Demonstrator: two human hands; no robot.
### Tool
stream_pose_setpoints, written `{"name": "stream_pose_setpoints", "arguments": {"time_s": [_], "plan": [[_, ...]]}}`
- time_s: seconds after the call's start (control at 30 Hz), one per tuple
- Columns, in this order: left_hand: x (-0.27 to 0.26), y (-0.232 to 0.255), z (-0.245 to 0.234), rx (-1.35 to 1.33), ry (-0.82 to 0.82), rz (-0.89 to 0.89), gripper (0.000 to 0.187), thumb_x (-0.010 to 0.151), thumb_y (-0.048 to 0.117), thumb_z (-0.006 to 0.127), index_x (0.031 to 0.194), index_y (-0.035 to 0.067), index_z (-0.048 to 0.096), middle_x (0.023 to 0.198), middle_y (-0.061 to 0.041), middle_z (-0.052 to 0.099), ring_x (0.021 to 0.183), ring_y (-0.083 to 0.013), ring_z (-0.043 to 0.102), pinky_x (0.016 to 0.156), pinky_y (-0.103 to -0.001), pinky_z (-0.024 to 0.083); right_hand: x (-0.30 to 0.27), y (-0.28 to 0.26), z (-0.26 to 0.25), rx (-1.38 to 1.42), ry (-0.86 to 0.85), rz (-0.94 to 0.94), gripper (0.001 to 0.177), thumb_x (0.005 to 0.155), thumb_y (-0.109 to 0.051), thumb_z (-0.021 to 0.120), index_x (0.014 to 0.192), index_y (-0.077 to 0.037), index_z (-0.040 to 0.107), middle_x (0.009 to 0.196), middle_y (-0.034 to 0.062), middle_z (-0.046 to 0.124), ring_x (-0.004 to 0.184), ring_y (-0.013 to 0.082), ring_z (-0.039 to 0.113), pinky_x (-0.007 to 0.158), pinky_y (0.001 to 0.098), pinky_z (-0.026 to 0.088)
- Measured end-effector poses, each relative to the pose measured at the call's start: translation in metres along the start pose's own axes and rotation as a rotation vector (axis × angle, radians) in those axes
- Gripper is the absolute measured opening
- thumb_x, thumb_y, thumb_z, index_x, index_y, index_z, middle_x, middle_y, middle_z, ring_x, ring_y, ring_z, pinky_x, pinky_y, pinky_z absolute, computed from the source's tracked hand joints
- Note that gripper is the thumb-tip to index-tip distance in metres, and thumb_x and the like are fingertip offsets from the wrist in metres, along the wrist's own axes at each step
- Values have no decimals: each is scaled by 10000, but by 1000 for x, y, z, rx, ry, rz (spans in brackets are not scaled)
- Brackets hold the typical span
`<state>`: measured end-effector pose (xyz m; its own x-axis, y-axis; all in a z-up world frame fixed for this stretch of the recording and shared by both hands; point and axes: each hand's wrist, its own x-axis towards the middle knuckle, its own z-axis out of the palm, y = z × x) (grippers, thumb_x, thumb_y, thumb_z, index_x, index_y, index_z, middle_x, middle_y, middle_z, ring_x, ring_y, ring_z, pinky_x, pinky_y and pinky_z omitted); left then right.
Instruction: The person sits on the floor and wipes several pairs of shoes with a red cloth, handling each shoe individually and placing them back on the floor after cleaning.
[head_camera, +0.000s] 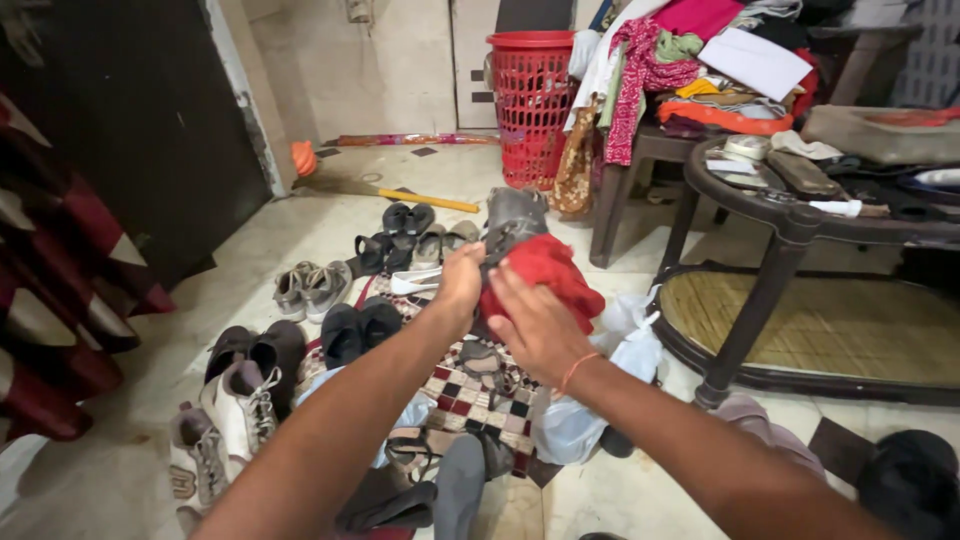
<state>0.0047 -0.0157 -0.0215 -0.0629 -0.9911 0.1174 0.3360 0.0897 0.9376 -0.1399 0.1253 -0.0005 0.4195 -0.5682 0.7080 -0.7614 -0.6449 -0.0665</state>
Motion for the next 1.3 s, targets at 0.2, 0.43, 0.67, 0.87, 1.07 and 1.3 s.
{"name": "stream_pose_setpoints", "arguments": {"time_s": [0.2,0.43,0.67,0.87,1.07,1.3], "plan": [[-17,5,11,70,36,14,195,1008,228,532,1006,102,681,958,-36,679,917,-155,598,887,-321,461,16,12,-2,120,265,48,360,963,-132,617,1317,-73,599,1334,185,607,1182,403,632,970,467,521],[-19,-20,9,189,-67,56,184,1009,211,553,946,85,672,913,-12,659,890,-129,567,856,-302,448,-1,24,-23,36,258,290,65,925,-104,660,978,-65,662,1064,141,646,973,372,657,822,460,543],[-7,-37,-3,112,-79,58,201,1038,219,564,928,74,650,878,-39,622,832,-159,539,804,-337,448,-10,-2,-13,39,215,-198,145,885,-84,675,1025,-48,659,1084,131,667,983,317,679,845,399,559],[-16,-9,15,118,-37,4,197,1003,204,529,988,103,697,944,-32,700,898,-148,612,864,-311,470,15,21,-17,60,382,24,202,897,-76,679,1095,-43,662,1095,153,683,993,365,673,870,432,539],[-17,18,28,296,-14,87,264,1007,278,566,1079,56,690,1064,-75,704,1016,-171,605,965,-332,436,12,23,-24,150,464,461,161,885,-144,736,837,-40,622,965,162,624,867,377,643,763,461,508],[-37,99,47,727,98,243,388,991,377,541,1126,40,678,1088,-185,712,1039,-311,664,929,-434,488,26,2,-13,197,563,339,105,907,-120,726,953,-39,675,1015,151,632,925,368,650,801,438,530]]}}
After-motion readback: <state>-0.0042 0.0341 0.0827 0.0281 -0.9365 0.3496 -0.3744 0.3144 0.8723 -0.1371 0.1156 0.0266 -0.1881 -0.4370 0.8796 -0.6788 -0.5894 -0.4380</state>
